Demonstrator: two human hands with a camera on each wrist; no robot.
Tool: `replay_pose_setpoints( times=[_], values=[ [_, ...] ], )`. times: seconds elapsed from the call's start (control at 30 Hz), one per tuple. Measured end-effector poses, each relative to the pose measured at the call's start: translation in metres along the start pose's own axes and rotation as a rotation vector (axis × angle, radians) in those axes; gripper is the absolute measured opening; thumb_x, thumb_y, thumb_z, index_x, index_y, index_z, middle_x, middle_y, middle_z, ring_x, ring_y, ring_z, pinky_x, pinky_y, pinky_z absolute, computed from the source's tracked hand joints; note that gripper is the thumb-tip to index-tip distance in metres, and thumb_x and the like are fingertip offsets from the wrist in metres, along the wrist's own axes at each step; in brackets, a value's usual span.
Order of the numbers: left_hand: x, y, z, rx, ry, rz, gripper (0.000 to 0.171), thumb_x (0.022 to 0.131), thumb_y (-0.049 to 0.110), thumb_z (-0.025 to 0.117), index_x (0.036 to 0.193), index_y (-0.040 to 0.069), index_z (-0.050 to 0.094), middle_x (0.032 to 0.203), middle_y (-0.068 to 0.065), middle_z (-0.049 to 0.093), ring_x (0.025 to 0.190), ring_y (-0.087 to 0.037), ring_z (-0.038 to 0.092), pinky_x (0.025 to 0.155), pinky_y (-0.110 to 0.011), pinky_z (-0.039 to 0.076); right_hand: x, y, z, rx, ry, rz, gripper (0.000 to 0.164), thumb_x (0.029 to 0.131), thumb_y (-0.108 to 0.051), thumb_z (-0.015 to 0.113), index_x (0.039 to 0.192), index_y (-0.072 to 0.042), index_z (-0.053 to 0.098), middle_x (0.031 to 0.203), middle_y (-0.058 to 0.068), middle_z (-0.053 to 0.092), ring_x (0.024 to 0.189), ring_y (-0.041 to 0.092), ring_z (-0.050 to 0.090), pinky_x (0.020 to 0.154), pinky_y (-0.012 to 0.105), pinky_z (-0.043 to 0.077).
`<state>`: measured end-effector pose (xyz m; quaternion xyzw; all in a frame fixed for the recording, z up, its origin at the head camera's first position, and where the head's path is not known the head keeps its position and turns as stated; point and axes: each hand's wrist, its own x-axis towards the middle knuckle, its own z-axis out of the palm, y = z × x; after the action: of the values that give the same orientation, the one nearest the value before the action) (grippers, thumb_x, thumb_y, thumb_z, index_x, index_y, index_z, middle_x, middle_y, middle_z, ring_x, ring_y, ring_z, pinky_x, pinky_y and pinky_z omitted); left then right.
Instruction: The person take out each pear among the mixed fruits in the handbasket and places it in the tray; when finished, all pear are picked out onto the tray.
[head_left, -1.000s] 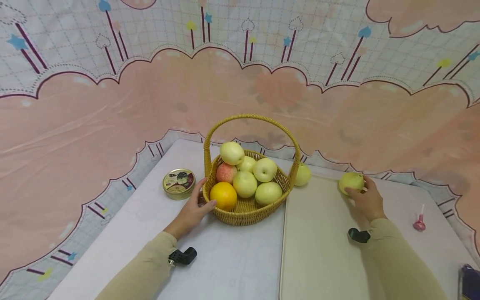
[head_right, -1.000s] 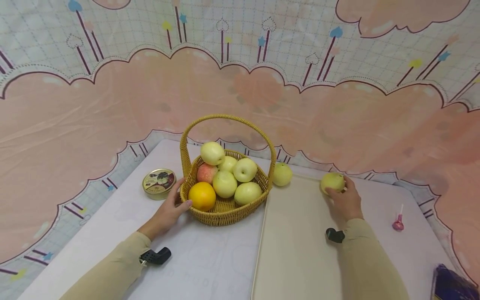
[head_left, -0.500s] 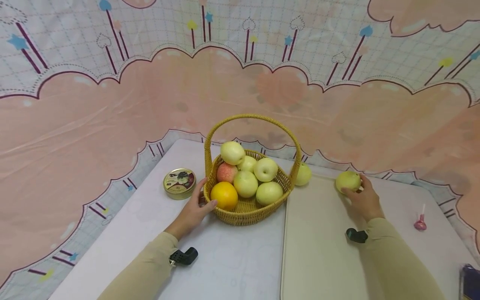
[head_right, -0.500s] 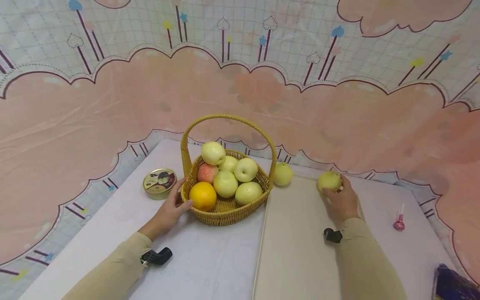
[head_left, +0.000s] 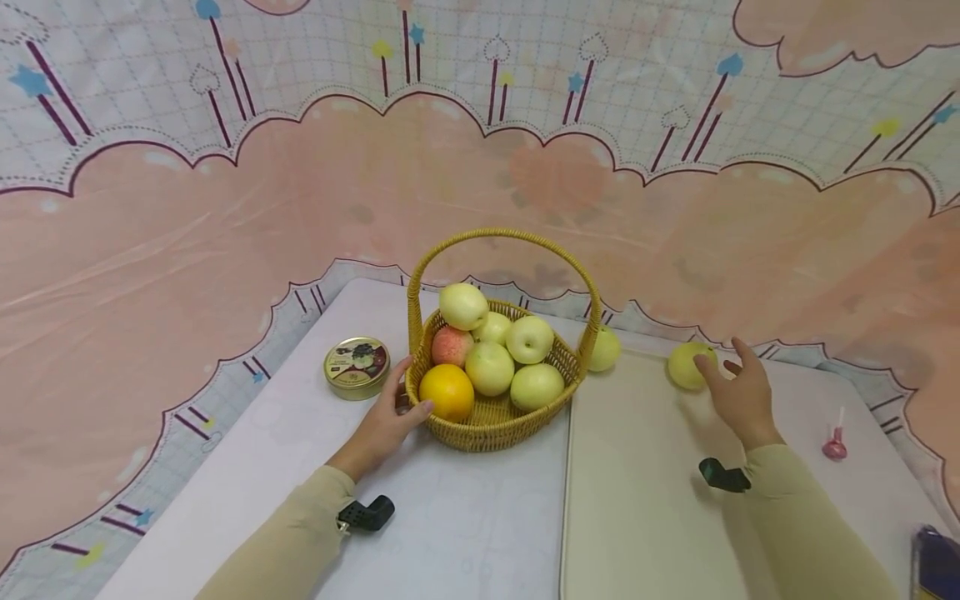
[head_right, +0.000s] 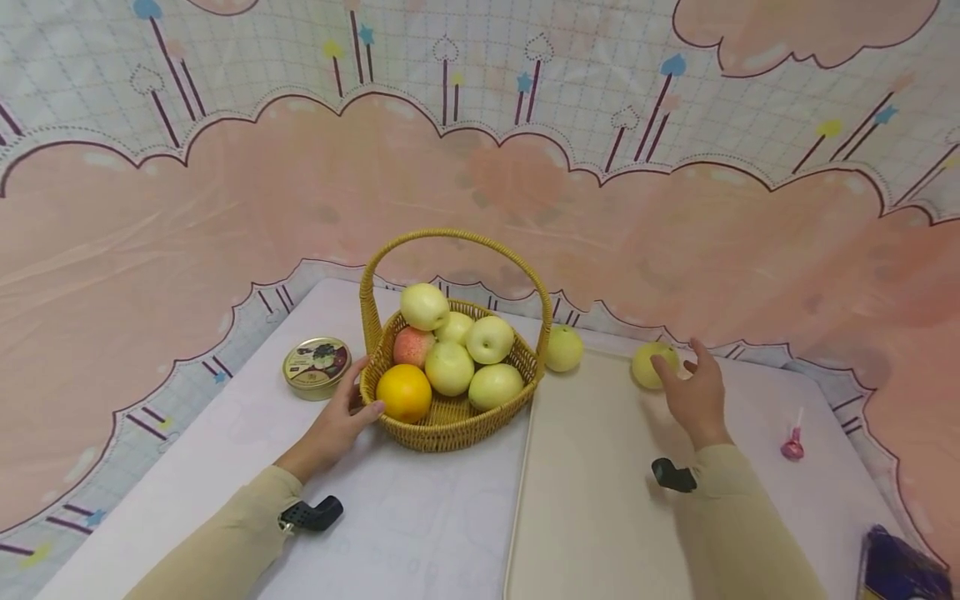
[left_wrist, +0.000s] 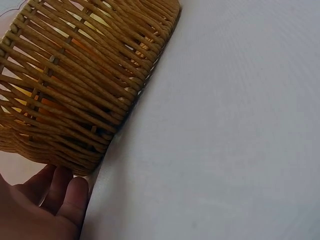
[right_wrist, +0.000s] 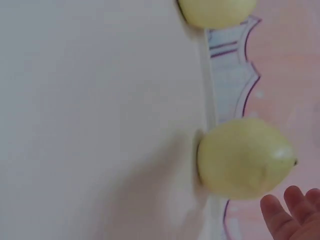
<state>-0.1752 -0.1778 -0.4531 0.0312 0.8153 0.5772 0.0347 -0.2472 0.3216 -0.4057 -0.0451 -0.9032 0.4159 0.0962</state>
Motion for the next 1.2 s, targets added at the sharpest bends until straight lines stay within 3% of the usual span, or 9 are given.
replay_pose_setpoints(
  times=[0.37,0.9,1.2],
  values=[
    [0.0,0.0,-0.003,-0.023,-0.007,0.017,0.082,0.1,0.028,0.062,0.161,0.019,0.009,0.151,-0.03,0.034,0.129,-0.04,0.043,0.107,-0.054,0.036,-0.037,-0.035,0.013,0.026,-0.042,-0.188,0.082,0.097,-0.032,0.067,0.155,0.005,0.022,0.156,0.028,0.028,0.131,0.05,0.041,0.098,0.062,0.041],
    [0.004,-0.002,-0.002,-0.052,-0.009,0.013,0.082,0.099,0.026,0.063,0.161,0.019,0.009,0.149,-0.029,0.035,0.129,-0.04,0.043,0.107,-0.054,0.037,-0.064,-0.068,0.036,0.068,-0.124,-0.317,0.075,0.094,-0.022,0.072,0.153,0.0,0.032,0.148,0.027,0.041,0.134,0.045,0.042,0.104,0.058,0.038],
    [0.002,-0.002,-0.001,-0.04,-0.012,0.006,0.083,0.099,0.026,0.063,0.161,0.019,0.009,0.15,-0.03,0.034,0.13,-0.04,0.042,0.107,-0.055,0.036,-0.081,-0.089,0.056,0.075,-0.192,-0.52,0.07,0.086,-0.008,0.079,0.145,0.005,0.044,0.146,0.023,0.047,0.13,0.042,0.048,0.1,0.053,0.043]
  ],
)
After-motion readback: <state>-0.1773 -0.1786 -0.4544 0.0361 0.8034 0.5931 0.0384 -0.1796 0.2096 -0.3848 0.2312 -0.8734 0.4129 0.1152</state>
